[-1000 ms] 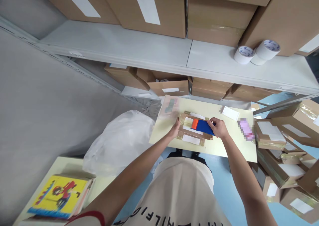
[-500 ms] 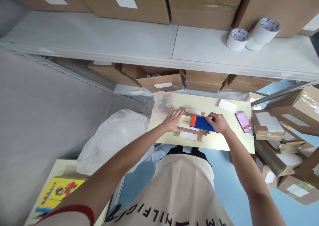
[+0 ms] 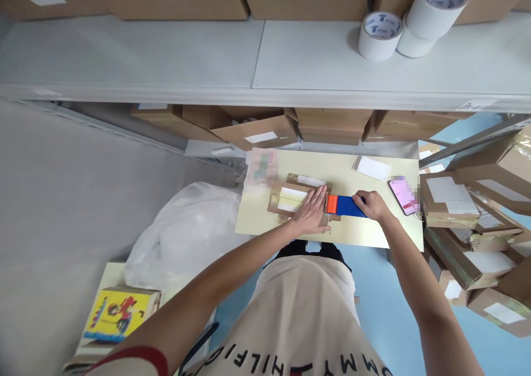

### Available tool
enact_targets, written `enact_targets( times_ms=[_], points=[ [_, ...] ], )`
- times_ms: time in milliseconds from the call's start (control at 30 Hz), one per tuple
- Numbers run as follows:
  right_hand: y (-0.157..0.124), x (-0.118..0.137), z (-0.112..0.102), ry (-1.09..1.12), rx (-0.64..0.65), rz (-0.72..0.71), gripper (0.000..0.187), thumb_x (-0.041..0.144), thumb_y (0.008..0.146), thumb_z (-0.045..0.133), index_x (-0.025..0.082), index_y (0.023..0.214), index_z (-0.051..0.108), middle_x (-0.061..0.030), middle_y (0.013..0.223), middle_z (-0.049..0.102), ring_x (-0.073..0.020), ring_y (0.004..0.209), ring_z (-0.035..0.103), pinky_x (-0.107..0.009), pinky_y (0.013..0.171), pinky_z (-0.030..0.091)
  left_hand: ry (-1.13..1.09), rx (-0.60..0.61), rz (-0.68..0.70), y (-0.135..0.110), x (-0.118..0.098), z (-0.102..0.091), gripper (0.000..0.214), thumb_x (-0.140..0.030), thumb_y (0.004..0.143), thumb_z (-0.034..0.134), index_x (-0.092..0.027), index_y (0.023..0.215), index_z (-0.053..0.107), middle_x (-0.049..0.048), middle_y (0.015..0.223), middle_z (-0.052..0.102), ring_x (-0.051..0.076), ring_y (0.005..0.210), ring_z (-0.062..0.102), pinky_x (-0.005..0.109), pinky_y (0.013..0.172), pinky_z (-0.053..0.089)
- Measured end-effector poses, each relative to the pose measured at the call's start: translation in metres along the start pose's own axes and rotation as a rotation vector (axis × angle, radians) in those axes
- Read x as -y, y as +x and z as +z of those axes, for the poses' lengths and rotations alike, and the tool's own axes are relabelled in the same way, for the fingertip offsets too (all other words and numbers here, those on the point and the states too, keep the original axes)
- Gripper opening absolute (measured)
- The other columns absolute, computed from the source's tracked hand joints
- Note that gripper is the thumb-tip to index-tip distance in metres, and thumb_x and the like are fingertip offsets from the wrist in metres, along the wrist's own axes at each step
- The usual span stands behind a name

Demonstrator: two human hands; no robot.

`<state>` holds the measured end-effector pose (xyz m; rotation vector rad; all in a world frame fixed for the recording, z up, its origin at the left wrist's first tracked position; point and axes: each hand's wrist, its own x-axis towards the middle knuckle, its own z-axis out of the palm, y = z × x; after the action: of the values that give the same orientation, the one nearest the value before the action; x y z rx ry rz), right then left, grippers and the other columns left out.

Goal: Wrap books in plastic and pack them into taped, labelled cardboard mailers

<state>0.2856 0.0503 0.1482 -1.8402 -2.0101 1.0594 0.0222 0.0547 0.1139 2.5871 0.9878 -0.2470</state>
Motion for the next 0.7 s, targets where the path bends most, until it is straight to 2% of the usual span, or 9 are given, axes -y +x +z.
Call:
enact_targets(
  times_ms=[67, 133, 267, 333, 433, 567, 633, 700],
  points=[
    [-0.004, -0.006, -0.001, 0.014, 0.051, 0.022, 0.052, 0.065, 0.084, 0.042, 0.02, 0.066, 0.061, -0.0036, 0.057, 0.063, -0.0168, 0.052, 0.055, -0.029, 0.054, 0.041, -0.018, -0.019, -0.029, 0.008, -0.012, 0.003, 0.115, -0.073, 0.076, 0.056, 0.005, 0.152, 0.019, 0.0269, 0.161, 0.006, 0.035, 0.152, -0.001, 0.047, 0.122, 0.001],
    [-0.011, -0.015, -0.004, 0.03, 0.088, 0.05, 0.055, 0.071, 0.078, 0.048, 0.021, 0.059, 0.057, -0.0016, 0.05, 0.057, -0.0156, 0.048, 0.051, -0.028, 0.05, 0.038, -0.032, -0.035, -0.034, 0.01, -0.014, 0.005, 0.114, -0.071, 0.076, 0.058, 0.004, 0.152, 0.018, 0.0263, 0.161, 0.008, 0.035, 0.152, 0.0, 0.047, 0.122, 0.001],
    [-0.021, -0.029, -0.013, -0.05, 0.091, 0.086, 0.056, 0.073, 0.076, 0.05, 0.023, 0.052, 0.054, -0.0008, 0.046, 0.053, -0.0145, 0.045, 0.047, -0.028, 0.048, 0.035, -0.038, -0.052, -0.011, 0.006, -0.01, 0.007, 0.102, -0.065, 0.08, 0.058, -0.007, 0.155, 0.019, 0.0225, 0.162, 0.011, 0.039, 0.151, 0.002, 0.056, 0.12, 0.002],
    [-0.019, -0.024, -0.015, -0.166, 0.1, 0.105, 0.055, 0.072, 0.076, 0.053, 0.023, 0.051, 0.055, -0.0024, 0.048, 0.055, -0.0159, 0.047, 0.05, -0.029, 0.049, 0.035, -0.031, -0.051, 0.015, 0.004, -0.01, 0.01, 0.091, -0.061, 0.083, 0.057, -0.015, 0.155, 0.025, 0.0197, 0.163, 0.013, 0.042, 0.15, 0.004, 0.064, 0.117, 0.002],
    [-0.008, -0.004, -0.014, -0.361, 0.123, 0.167, 0.051, 0.07, 0.075, 0.058, 0.022, 0.059, 0.063, -0.008, 0.059, 0.063, -0.0219, 0.058, 0.06, -0.031, 0.055, 0.038, -0.024, -0.055, 0.048, 0.002, -0.013, 0.014, 0.076, -0.057, 0.086, 0.057, -0.022, 0.15, 0.036, 0.0169, 0.163, 0.016, 0.044, 0.149, 0.006, 0.072, 0.112, 0.004],
    [0.005, 0.022, -0.007, -0.571, 0.2, 0.186, 0.04, 0.058, 0.076, 0.067, 0.018, 0.072, 0.072, -0.0169, 0.078, 0.07, -0.0325, 0.078, 0.068, -0.038, 0.067, 0.043, -0.01, -0.071, 0.061, 0.0, -0.016, 0.017, 0.058, -0.051, 0.088, 0.055, -0.026, 0.141, 0.05, 0.0136, 0.163, 0.021, 0.044, 0.149, 0.006, 0.074, 0.111, 0.006],
    [0.003, 0.026, -0.004, -0.632, 0.262, 0.17, 0.035, 0.051, 0.076, 0.07, 0.016, 0.075, 0.073, -0.019, 0.081, 0.071, -0.0344, 0.083, 0.069, -0.039, 0.07, 0.044, -0.008, -0.081, 0.048, -0.001, -0.018, 0.016, 0.054, -0.049, 0.089, 0.054, -0.027, 0.138, 0.052, 0.0125, 0.162, 0.024, 0.044, 0.149, 0.007, 0.074, 0.111, 0.006],
    [-0.006, 0.024, -0.001, -0.639, 0.258, 0.184, 0.036, 0.052, 0.078, 0.067, 0.016, 0.078, 0.074, -0.0188, 0.08, 0.071, -0.0333, 0.081, 0.069, -0.038, 0.069, 0.044, -0.014, -0.086, 0.033, 0.0, -0.02, 0.013, 0.051, -0.048, 0.088, 0.054, -0.028, 0.135, 0.055, 0.011, 0.16, 0.029, 0.044, 0.148, 0.009, 0.073, 0.111, 0.007]
  ],
)
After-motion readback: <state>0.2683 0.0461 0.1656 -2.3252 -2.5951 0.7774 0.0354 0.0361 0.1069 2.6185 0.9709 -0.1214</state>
